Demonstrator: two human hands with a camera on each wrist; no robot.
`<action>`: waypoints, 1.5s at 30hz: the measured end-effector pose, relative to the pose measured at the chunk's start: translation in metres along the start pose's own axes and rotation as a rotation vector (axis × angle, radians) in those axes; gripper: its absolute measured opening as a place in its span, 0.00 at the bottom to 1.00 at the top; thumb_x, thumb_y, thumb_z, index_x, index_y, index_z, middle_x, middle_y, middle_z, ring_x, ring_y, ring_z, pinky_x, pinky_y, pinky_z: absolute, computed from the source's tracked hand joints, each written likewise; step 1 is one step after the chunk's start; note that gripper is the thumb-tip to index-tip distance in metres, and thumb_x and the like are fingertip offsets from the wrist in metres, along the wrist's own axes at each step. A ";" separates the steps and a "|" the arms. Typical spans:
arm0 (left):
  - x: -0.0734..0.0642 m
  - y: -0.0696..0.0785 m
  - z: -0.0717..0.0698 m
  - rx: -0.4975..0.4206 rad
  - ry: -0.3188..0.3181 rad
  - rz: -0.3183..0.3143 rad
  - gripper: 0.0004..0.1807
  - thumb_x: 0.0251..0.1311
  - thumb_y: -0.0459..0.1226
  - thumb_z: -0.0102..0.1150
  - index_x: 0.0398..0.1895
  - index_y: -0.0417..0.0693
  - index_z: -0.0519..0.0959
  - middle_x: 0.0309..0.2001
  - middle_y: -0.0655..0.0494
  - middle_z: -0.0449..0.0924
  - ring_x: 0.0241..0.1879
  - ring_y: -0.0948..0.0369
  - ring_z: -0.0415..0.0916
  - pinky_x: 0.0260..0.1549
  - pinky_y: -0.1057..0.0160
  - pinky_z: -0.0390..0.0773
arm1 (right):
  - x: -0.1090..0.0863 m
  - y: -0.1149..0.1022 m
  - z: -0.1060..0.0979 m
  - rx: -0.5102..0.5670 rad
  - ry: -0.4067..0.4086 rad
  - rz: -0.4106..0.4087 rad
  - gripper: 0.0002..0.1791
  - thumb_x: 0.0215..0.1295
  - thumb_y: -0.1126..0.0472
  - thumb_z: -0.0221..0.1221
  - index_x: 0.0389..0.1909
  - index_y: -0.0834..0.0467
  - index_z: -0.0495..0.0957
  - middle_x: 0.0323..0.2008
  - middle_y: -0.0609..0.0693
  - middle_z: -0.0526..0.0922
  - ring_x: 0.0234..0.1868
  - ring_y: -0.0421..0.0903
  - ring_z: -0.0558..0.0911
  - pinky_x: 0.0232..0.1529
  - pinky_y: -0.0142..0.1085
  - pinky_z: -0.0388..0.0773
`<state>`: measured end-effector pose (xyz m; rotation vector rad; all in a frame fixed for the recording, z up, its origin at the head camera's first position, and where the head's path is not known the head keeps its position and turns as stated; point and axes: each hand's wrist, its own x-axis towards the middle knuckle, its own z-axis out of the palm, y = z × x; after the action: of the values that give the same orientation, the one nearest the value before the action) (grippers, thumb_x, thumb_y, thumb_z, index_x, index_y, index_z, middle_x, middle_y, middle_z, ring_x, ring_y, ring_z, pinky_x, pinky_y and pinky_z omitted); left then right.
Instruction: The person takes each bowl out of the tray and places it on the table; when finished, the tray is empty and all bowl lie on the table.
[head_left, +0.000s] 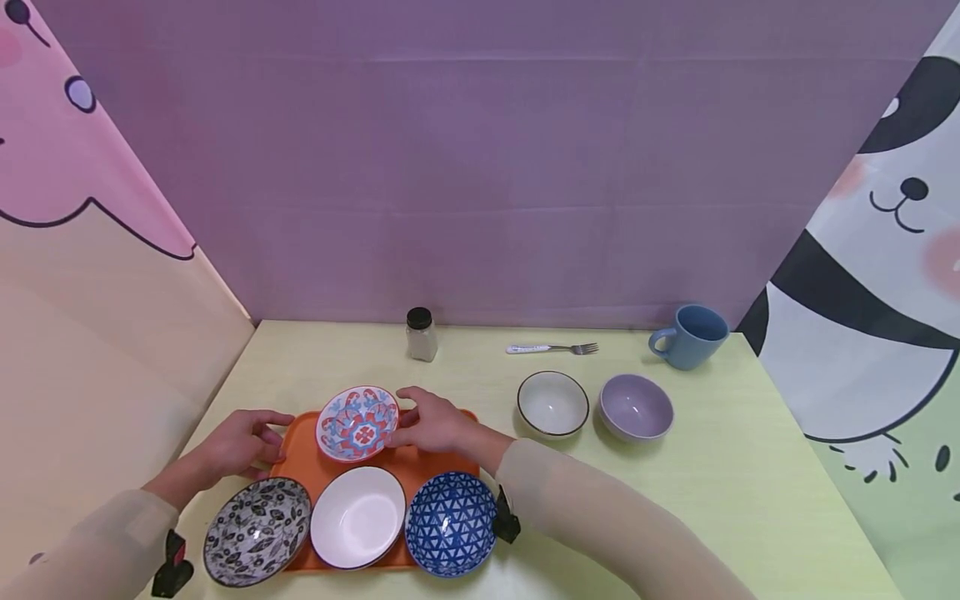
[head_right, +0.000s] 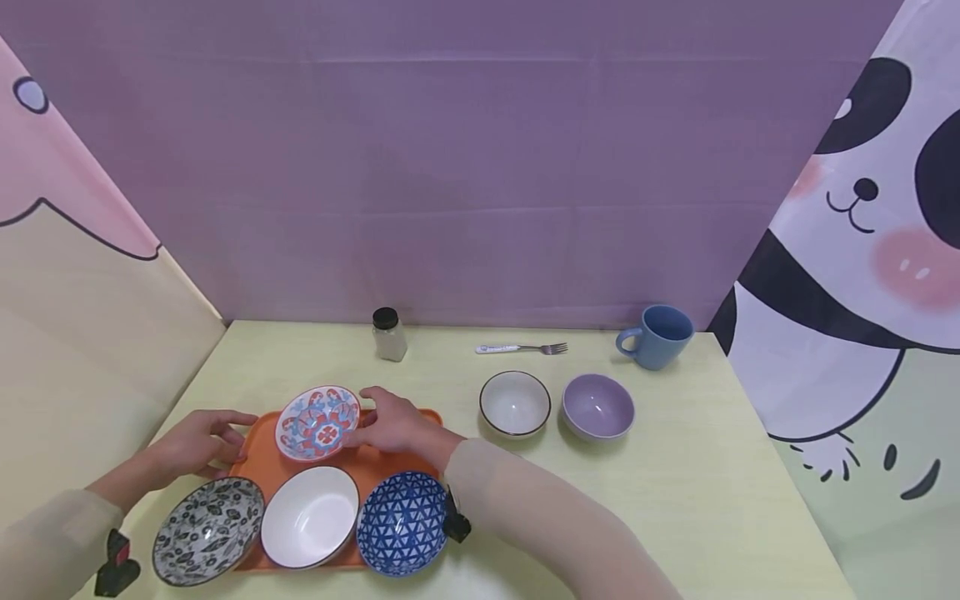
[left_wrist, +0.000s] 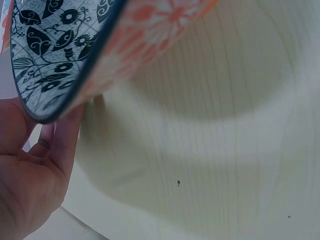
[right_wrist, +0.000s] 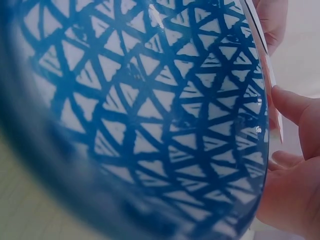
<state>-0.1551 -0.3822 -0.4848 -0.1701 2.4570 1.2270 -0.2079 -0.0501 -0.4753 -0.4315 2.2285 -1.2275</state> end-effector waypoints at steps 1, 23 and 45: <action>0.000 0.000 0.000 0.002 0.000 -0.001 0.33 0.62 0.25 0.59 0.72 0.28 0.64 0.42 0.43 0.79 0.36 0.53 0.80 0.33 0.54 0.88 | 0.000 -0.001 0.000 0.005 -0.003 0.002 0.44 0.61 0.53 0.72 0.76 0.47 0.63 0.57 0.51 0.83 0.50 0.45 0.84 0.45 0.38 0.87; -0.001 -0.004 0.002 -0.015 0.009 -0.009 0.32 0.63 0.25 0.59 0.71 0.30 0.64 0.43 0.43 0.77 0.37 0.52 0.79 0.33 0.54 0.88 | 0.006 0.002 0.004 0.365 -0.103 0.080 0.38 0.62 0.65 0.68 0.74 0.51 0.69 0.42 0.51 0.87 0.40 0.49 0.88 0.46 0.45 0.88; 0.000 -0.002 0.001 -0.001 0.014 0.001 0.31 0.64 0.26 0.59 0.70 0.30 0.66 0.42 0.43 0.77 0.37 0.53 0.79 0.34 0.54 0.88 | -0.002 0.000 -0.005 0.451 0.016 0.202 0.29 0.67 0.67 0.61 0.69 0.50 0.75 0.38 0.61 0.87 0.28 0.52 0.88 0.30 0.40 0.87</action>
<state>-0.1544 -0.3827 -0.4873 -0.1785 2.4681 1.2319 -0.2092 -0.0454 -0.4720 -0.0194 1.8729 -1.5643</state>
